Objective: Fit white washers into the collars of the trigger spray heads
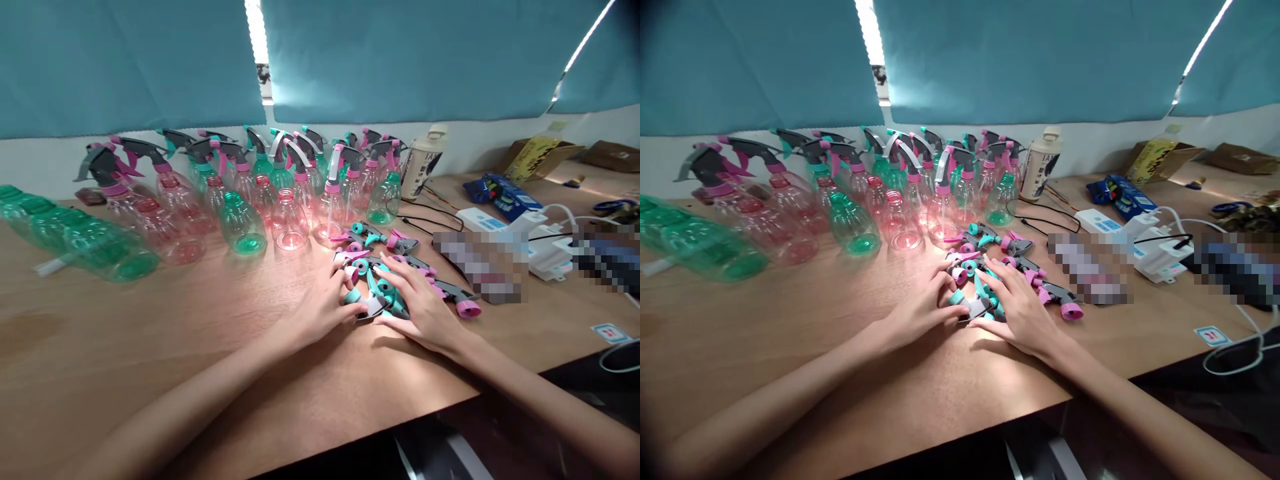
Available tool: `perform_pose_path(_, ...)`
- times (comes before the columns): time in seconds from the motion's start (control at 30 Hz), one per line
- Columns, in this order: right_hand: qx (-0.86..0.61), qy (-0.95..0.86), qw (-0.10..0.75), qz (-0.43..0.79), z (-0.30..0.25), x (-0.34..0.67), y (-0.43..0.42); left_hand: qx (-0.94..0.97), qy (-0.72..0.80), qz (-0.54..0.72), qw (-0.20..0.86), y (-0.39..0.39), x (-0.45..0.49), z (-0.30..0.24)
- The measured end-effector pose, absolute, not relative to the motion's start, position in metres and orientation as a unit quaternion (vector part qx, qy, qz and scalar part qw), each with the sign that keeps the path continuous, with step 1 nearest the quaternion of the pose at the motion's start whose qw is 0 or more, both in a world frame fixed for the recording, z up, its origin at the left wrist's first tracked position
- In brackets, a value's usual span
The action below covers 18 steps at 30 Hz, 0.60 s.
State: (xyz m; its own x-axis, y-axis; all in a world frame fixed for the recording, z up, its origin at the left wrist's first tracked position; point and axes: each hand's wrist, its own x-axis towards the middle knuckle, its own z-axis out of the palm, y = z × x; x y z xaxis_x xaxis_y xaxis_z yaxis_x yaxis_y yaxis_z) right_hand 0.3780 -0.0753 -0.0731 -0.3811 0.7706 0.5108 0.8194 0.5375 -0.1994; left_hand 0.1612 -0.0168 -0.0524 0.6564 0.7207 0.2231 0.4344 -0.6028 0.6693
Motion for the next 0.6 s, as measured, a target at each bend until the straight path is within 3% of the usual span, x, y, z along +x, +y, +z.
perform_pose_path(0.17,-0.500,-0.800,0.321,-0.078,-0.067,0.382,-0.076,0.835,0.373,0.258,0.312,-0.033,0.144,-0.047)
perform_pose_path(0.33,-0.635,-0.717,0.262,-0.114,-0.068,0.409,-0.106,0.779,0.425,0.248,0.389,-0.044,0.118,-0.042)
perform_pose_path(0.6,-0.682,-0.705,0.183,-0.064,-0.099,0.405,-0.119,0.778,0.474,0.337,0.237,-0.052,0.099,-0.033)
